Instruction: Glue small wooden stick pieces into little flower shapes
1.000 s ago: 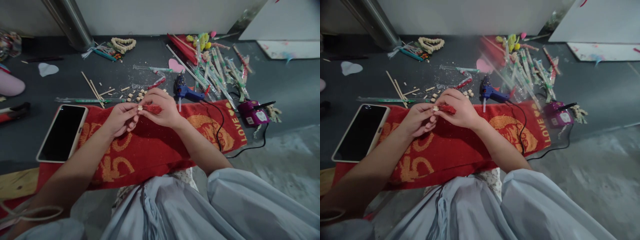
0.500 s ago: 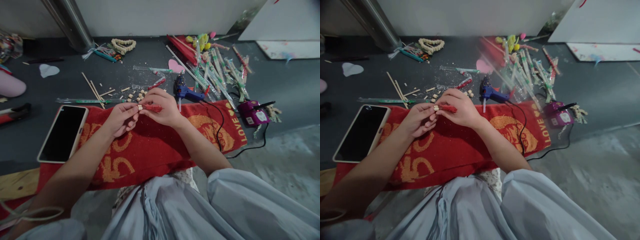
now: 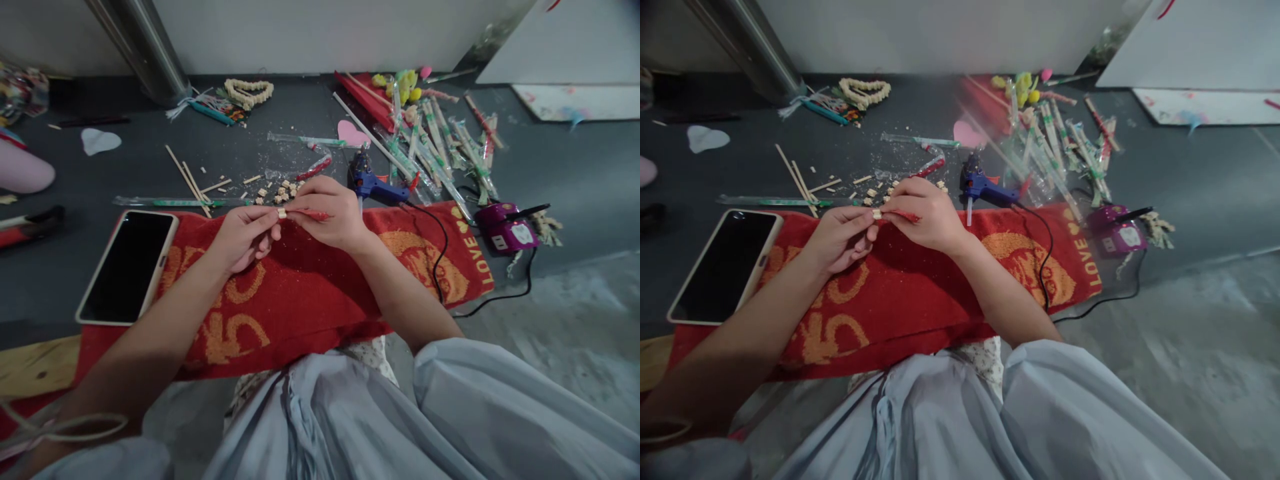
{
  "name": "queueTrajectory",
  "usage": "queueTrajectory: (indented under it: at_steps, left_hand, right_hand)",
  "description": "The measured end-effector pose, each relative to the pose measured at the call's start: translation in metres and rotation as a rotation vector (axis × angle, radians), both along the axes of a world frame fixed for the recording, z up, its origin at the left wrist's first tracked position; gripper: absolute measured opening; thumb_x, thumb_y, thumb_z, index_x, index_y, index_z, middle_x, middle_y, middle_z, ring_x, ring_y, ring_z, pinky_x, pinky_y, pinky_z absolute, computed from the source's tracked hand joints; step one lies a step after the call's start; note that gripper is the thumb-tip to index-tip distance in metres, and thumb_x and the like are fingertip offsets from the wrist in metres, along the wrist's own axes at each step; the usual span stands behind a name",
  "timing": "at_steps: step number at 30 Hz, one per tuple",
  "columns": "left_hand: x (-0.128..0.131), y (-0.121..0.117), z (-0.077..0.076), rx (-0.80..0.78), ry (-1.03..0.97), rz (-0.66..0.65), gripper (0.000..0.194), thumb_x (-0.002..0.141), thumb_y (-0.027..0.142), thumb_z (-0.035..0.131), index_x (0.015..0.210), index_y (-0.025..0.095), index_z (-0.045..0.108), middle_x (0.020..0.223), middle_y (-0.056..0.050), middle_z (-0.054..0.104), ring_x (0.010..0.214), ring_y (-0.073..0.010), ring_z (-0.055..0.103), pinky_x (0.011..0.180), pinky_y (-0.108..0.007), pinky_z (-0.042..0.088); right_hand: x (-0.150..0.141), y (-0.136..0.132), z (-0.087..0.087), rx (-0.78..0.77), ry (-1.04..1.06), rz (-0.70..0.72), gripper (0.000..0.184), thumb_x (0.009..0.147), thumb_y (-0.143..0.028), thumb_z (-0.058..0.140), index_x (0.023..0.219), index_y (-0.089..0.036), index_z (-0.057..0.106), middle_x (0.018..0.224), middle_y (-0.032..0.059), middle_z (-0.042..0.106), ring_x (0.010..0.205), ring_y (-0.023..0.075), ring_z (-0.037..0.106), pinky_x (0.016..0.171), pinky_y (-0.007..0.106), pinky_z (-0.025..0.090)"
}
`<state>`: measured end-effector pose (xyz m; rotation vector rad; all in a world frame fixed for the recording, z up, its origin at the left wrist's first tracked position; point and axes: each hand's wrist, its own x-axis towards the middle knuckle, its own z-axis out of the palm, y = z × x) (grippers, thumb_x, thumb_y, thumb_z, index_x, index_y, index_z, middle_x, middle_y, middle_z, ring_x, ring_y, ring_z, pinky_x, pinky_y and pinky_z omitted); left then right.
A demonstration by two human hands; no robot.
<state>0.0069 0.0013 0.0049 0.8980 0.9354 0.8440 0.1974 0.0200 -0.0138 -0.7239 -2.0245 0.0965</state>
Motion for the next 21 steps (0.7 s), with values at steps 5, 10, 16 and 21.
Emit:
queueTrajectory:
  at_steps: [5, 10, 16, 21]
  left_hand:
    - [0.0011, -0.0001, 0.0004, -0.009, 0.0, 0.007, 0.021, 0.07, 0.029, 0.082, 0.075, 0.013, 0.067, 0.052, 0.003, 0.059, 0.033, -0.0039, 0.039, 0.028, -0.014, 0.026]
    - [0.0034, -0.0006, 0.0012, -0.019, 0.061, 0.028, 0.017, 0.076, 0.027, 0.078, 0.076, 0.012, 0.07, 0.053, 0.002, 0.059, 0.033, -0.0036, 0.039, 0.029, -0.015, 0.027]
    - [0.0039, -0.0015, -0.003, -0.007, 0.089, 0.037, 0.016, 0.077, 0.026, 0.076, 0.082, 0.011, 0.072, 0.055, 0.0, 0.062, 0.033, -0.004, 0.039, 0.028, -0.015, 0.029]
    - [0.0044, -0.0014, -0.0045, -0.006, 0.115, 0.043, 0.025, 0.074, 0.03, 0.079, 0.087, 0.01, 0.072, 0.056, 0.0, 0.062, 0.033, -0.0044, 0.04, 0.028, -0.016, 0.03]
  right_hand:
    - [0.0003, 0.0014, -0.0024, -0.008, -0.036, -0.018, 0.017, 0.094, -0.027, 0.059, 0.085, -0.022, 0.073, 0.084, 0.0016, 0.066, 0.082, 0.0133, 0.062, 0.076, 0.03, 0.05]
    - [-0.0003, 0.0011, -0.0035, -0.01, -0.081, -0.044, 0.021, 0.094, -0.024, 0.056, 0.079, -0.02, 0.07, 0.081, 0.0016, 0.065, 0.079, 0.0138, 0.058, 0.075, 0.031, 0.048]
    - [-0.0008, -0.0028, 0.0003, 0.031, -0.24, -0.109, 0.026, 0.095, -0.02, 0.049, 0.077, -0.019, 0.068, 0.08, 0.0037, 0.066, 0.077, 0.0155, 0.056, 0.073, 0.03, 0.048]
    - [-0.003, -0.0053, 0.0016, 0.147, -0.321, -0.15, 0.023, 0.092, -0.017, 0.048, 0.079, -0.018, 0.067, 0.08, 0.0059, 0.067, 0.076, 0.0177, 0.055, 0.068, 0.03, 0.047]
